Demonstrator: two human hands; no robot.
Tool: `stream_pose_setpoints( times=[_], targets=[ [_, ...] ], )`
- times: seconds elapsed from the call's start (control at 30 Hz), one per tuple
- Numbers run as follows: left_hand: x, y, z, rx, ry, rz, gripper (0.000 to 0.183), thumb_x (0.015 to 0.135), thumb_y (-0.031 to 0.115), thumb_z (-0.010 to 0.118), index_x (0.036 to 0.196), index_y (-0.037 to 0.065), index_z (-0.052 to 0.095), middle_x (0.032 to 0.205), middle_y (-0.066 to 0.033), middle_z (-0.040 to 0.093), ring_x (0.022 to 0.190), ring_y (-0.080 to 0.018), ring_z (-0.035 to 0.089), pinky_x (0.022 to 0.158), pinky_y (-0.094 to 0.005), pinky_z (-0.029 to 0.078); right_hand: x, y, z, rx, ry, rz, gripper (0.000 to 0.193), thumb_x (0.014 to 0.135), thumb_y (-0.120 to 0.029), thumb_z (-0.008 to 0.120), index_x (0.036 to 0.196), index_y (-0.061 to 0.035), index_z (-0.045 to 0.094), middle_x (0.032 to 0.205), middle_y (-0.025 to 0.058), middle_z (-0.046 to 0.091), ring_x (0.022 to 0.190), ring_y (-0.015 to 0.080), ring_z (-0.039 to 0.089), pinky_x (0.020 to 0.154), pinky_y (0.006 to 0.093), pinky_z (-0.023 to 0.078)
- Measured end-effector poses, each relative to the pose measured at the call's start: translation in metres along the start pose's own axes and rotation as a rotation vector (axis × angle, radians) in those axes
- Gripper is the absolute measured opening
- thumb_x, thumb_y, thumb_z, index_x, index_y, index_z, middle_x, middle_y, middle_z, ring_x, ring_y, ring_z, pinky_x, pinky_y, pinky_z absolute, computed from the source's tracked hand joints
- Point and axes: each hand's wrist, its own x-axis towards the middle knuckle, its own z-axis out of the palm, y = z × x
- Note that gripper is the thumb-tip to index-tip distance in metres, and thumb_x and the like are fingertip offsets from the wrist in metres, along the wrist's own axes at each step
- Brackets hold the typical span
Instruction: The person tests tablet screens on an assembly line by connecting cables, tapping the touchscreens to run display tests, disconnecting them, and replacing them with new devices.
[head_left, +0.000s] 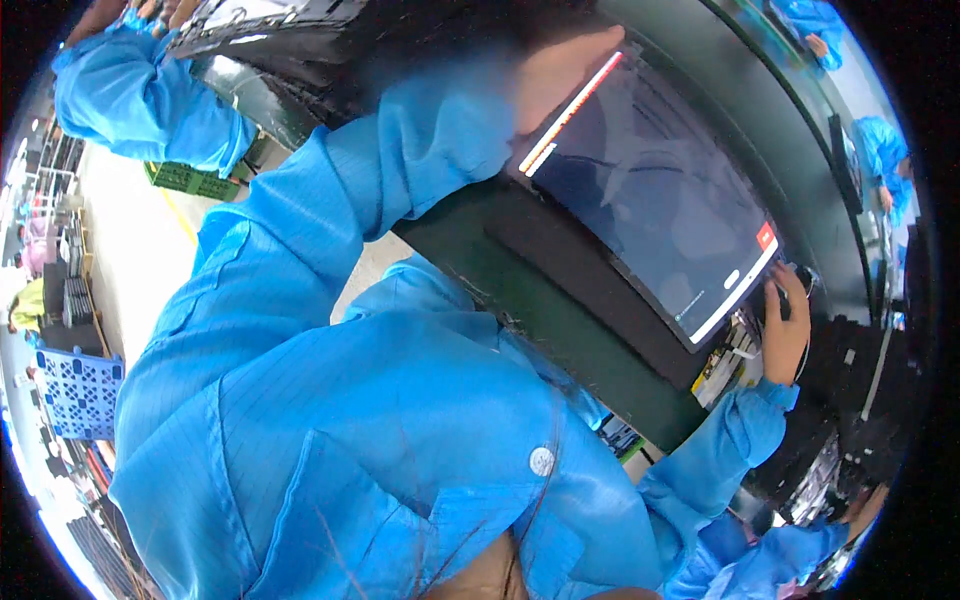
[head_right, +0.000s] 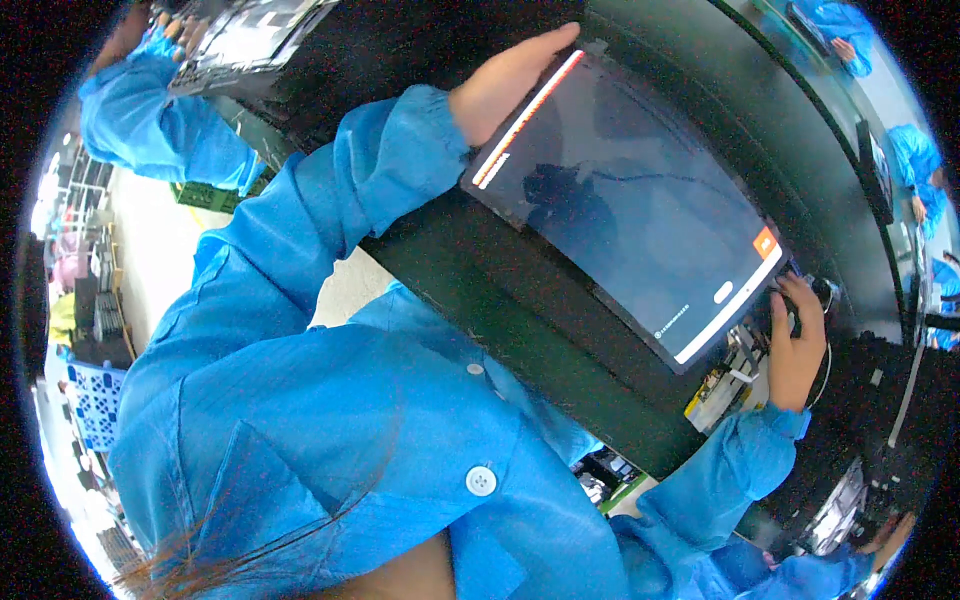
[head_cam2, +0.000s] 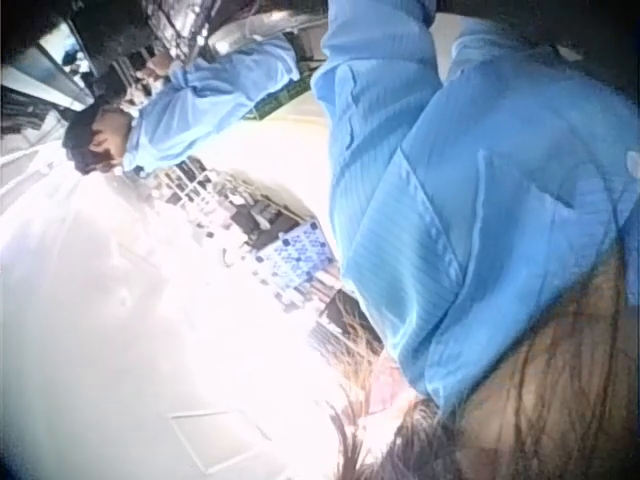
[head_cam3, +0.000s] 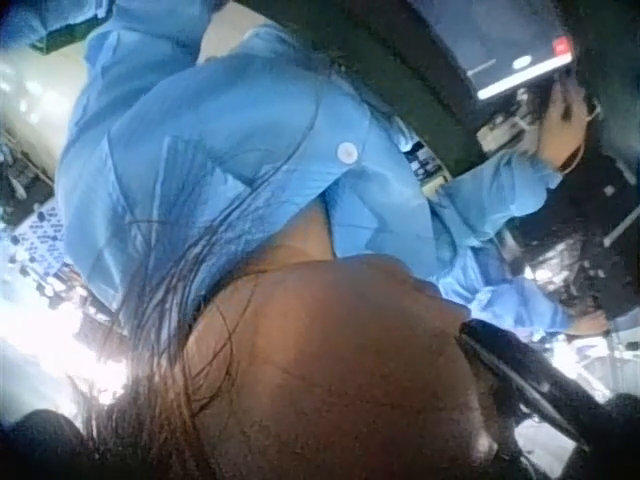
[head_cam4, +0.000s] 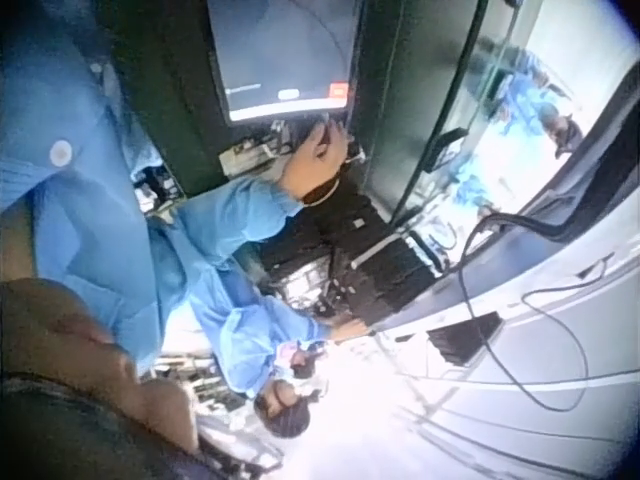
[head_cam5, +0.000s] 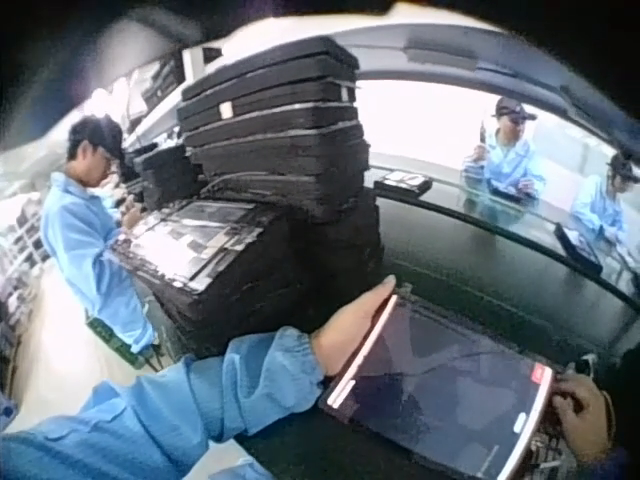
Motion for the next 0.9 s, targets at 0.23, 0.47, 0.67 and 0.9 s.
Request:
stream_pose_setpoints(
  times=[0.23, 0.47, 0.67, 0.9],
  targets=[
    [-0.011, 0.010, -0.003, -0.193, -0.187, -0.195, 0.050, 0.088, 0.044, 0.036, 0.105, 0.000, 0.053, 0.101, -0.0115, 0.059, 0.087, -0.0204, 0.056, 0.084, -0.0316, 0.042, 0.002, -0.009, 0.000, 0.036, -0.029, 0.104, 0.015, 0.077, -0.008, 0.057, 0.090, -0.0005, 0.056, 0.093, 0.0106, 0.059, 0.091, 0.0218, 0.055, 0.082, 0.0302, 0.040],
    [-0.010, 0.011, -0.001, 0.129, 0.067, -0.055, 0.056, 0.089, 0.046, 0.030, 0.107, -0.002, 0.052, 0.103, -0.0119, 0.059, 0.090, -0.0224, 0.056, 0.083, -0.0308, 0.042, -0.012, -0.035, -0.016, 0.467, -0.191, 0.274, 0.008, 0.078, -0.006, 0.058, 0.084, -0.0012, 0.055, 0.072, 0.0010, 0.054, 0.065, 0.0056, 0.048, 0.059, 0.0199, 0.039],
    [-0.011, 0.010, 0.002, 0.005, 0.027, -0.096, 0.058, 0.088, 0.048, 0.031, 0.109, -0.002, 0.051, 0.103, -0.0132, 0.058, 0.091, -0.0241, 0.055, 0.085, -0.0328, 0.041, -0.013, -0.040, -0.015, 0.628, -0.319, 0.272, 0.005, 0.077, -0.001, 0.057, 0.080, 0.0000, 0.053, 0.068, 0.0018, 0.054, 0.061, 0.0044, 0.049, 0.055, 0.0190, 0.039],
    [-0.018, 0.016, 0.016, -0.130, -0.038, -0.145, 0.059, 0.088, 0.049, 0.031, 0.110, -0.003, 0.050, 0.107, -0.0141, 0.056, 0.095, -0.0254, 0.053, 0.087, -0.0340, 0.039, -0.016, -0.040, -0.014, 0.601, -0.317, 0.214, 0.006, 0.075, -0.001, 0.059, 0.078, 0.0005, 0.054, 0.067, 0.0025, 0.055, 0.061, 0.0060, 0.051, 0.055, 0.0202, 0.040]
  ],
)
